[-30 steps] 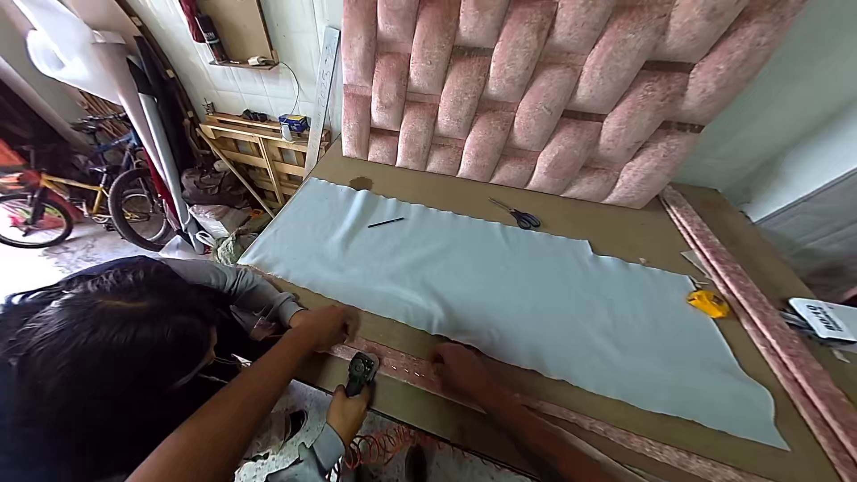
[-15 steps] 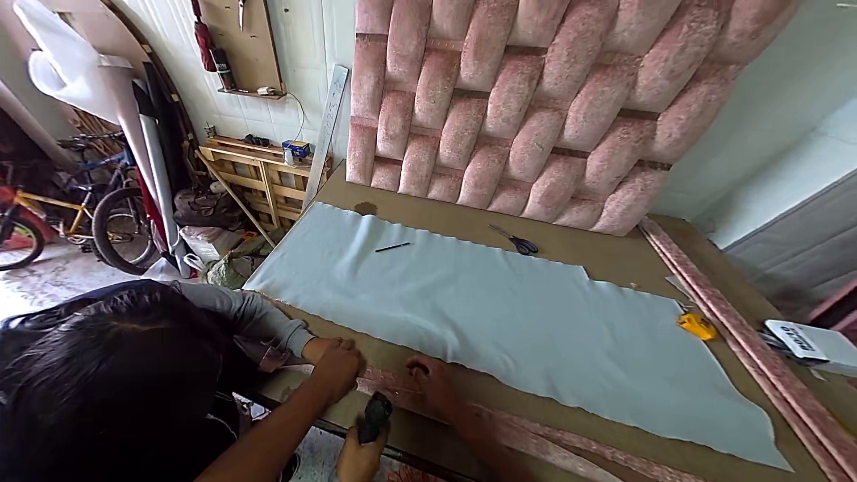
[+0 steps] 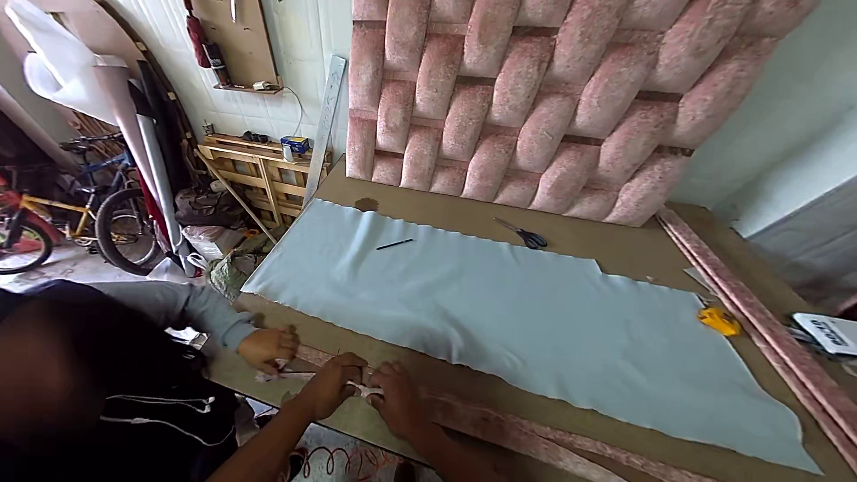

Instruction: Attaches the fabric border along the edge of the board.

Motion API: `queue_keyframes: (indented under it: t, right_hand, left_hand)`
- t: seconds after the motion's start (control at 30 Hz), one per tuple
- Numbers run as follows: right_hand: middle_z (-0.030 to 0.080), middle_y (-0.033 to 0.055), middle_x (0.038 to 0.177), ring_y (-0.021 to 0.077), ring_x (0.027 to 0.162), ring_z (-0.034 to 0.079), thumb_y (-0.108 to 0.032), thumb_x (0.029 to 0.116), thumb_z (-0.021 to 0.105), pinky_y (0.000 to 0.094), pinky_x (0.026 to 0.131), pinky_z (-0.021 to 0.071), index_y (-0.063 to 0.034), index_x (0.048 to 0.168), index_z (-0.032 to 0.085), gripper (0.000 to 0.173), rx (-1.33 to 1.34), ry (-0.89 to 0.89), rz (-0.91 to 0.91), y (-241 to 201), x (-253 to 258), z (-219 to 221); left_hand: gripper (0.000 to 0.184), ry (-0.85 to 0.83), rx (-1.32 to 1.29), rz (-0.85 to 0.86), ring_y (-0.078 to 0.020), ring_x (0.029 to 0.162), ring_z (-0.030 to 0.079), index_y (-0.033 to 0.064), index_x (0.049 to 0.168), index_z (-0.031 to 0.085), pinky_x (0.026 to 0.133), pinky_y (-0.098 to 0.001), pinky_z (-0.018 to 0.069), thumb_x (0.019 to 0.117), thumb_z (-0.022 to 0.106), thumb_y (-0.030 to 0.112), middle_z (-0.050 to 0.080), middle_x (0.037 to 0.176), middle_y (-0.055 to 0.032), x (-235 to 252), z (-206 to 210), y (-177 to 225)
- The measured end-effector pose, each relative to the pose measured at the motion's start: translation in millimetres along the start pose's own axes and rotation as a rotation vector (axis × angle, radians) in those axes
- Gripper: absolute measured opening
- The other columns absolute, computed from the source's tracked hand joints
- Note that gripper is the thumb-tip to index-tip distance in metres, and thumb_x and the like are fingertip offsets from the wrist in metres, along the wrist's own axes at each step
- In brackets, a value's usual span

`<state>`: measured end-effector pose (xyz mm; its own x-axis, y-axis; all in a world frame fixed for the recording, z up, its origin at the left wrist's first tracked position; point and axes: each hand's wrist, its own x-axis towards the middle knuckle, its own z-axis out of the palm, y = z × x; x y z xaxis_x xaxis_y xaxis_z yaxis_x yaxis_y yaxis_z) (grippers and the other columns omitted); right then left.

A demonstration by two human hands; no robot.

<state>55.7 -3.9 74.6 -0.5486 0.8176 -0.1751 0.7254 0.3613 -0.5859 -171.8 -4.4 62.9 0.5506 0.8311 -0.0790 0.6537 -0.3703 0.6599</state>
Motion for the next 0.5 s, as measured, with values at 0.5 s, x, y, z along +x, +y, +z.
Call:
queue_keyframes:
  t: [0.5]
  right_hand:
    - [0.072,0.0016,0.122,0.0130,0.121,0.064,-0.019,0.0971,0.065,0.0337,0.106,0.0513,-0.0097,0.089,0.075,0.016,0.118,0.378,-0.007,13,8,57]
  left_hand:
    - [0.015,0.174,-0.173,0.075,-0.0184,0.114,0.063,0.0102,0.089,0.075,0.106,-0.0383,0.0486,0.0961,0.068,0.022,0.074,0.107,-0.0012,1,14,-39]
